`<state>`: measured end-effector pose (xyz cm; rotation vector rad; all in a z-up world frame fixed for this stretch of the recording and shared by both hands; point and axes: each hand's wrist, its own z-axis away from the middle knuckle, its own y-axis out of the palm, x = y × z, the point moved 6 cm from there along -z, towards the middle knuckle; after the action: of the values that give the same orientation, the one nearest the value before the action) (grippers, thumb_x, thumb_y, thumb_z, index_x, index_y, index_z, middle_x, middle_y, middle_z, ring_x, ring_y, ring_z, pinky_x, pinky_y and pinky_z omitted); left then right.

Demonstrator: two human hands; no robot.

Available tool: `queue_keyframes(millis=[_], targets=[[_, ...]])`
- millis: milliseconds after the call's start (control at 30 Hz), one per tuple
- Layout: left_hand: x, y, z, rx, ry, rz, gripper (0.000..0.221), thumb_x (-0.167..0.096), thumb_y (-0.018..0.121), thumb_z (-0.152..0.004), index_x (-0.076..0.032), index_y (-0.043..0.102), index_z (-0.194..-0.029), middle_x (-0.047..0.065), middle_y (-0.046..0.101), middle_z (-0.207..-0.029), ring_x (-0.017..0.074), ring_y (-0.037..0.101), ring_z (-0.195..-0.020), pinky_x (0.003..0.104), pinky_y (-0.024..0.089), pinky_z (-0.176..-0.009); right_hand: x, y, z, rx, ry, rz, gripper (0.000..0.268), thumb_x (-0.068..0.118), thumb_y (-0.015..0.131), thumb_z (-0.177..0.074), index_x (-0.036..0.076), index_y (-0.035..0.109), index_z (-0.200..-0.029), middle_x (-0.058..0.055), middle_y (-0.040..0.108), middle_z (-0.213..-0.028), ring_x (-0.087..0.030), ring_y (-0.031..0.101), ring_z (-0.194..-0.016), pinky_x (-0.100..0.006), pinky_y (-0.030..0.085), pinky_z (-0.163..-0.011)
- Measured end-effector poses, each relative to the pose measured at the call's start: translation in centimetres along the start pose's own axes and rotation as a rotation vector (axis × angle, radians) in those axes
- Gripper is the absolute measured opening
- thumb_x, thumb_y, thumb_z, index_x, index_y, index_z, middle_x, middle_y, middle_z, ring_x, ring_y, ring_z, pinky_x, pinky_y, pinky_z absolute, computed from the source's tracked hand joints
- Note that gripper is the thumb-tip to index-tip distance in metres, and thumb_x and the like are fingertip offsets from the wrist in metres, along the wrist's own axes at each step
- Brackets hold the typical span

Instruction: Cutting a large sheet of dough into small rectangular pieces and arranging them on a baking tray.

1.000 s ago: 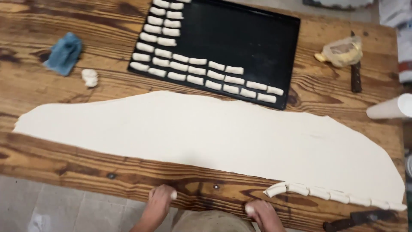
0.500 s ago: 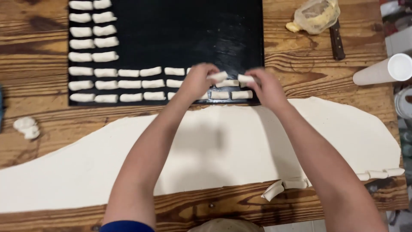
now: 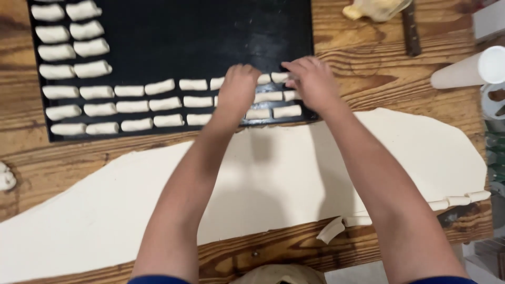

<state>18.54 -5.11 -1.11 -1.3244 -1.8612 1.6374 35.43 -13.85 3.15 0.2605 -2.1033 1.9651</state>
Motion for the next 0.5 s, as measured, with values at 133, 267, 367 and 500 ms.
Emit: queue_keyframes(millis=[133,267,367,500], targets=[[-7.9,-1.0,9.1,-0.276,-0.036,-0.125,0.042,-0.022,0.075,-0.087,-0.003,0.066,-0.123,0.018,0.063,-0.115,0.037,0.062,-0.114,0.047,0.05,-0.1,3.2,-4.2,9.1,-0.073,0.061,-0.303,0.03,0.015,0.05,-0.11,0.01,0.057,-0.139,-0.02,0.064,-0.127,-0.042,0.059,-0.124,-0.056,0.045,-0.103],[-21.0,-1.3,20.5,0.092,-0.056,0.59,0.035,-0.022,0.063,-0.096,-0.002,0.063,-0.124,0.022,0.064,-0.111,0.0438,0.061,-0.108,0.053,0.047,-0.098,1.3,-2.9,27.5,-0.024,0.15,-0.127,0.033,0.026,0.051,-0.108,0.012,0.061,-0.136,-0.013,0.067,-0.127,-0.034,0.061,-0.126,-0.052,0.046,-0.108],[-29.9,-0.2,26.0,0.341,-0.019,0.676,0.037,-0.04,0.063,-0.095,-0.011,0.058,-0.117,0.006,0.057,-0.101,0.0299,0.062,-0.098,0.041,0.051,-0.088,0.2,-3.1,41.2,-0.242,0.188,-0.021,0.038,0.022,0.057,-0.103,0.012,0.058,-0.139,-0.006,0.062,-0.135,-0.027,0.059,-0.13,-0.044,0.047,-0.109],[-36.0,2.7,28.9,0.35,0.152,0.325,0.086,-0.069,0.057,-0.089,0.001,0.049,-0.137,0.02,0.053,-0.126,0.0375,0.056,-0.119,0.048,0.049,-0.097,2.0,-1.7,49.1,-0.126,0.203,0.171,0.048,0.033,0.058,-0.101,0.009,0.053,-0.142,-0.011,0.055,-0.143,-0.03,0.051,-0.135,-0.048,0.04,-0.112]])
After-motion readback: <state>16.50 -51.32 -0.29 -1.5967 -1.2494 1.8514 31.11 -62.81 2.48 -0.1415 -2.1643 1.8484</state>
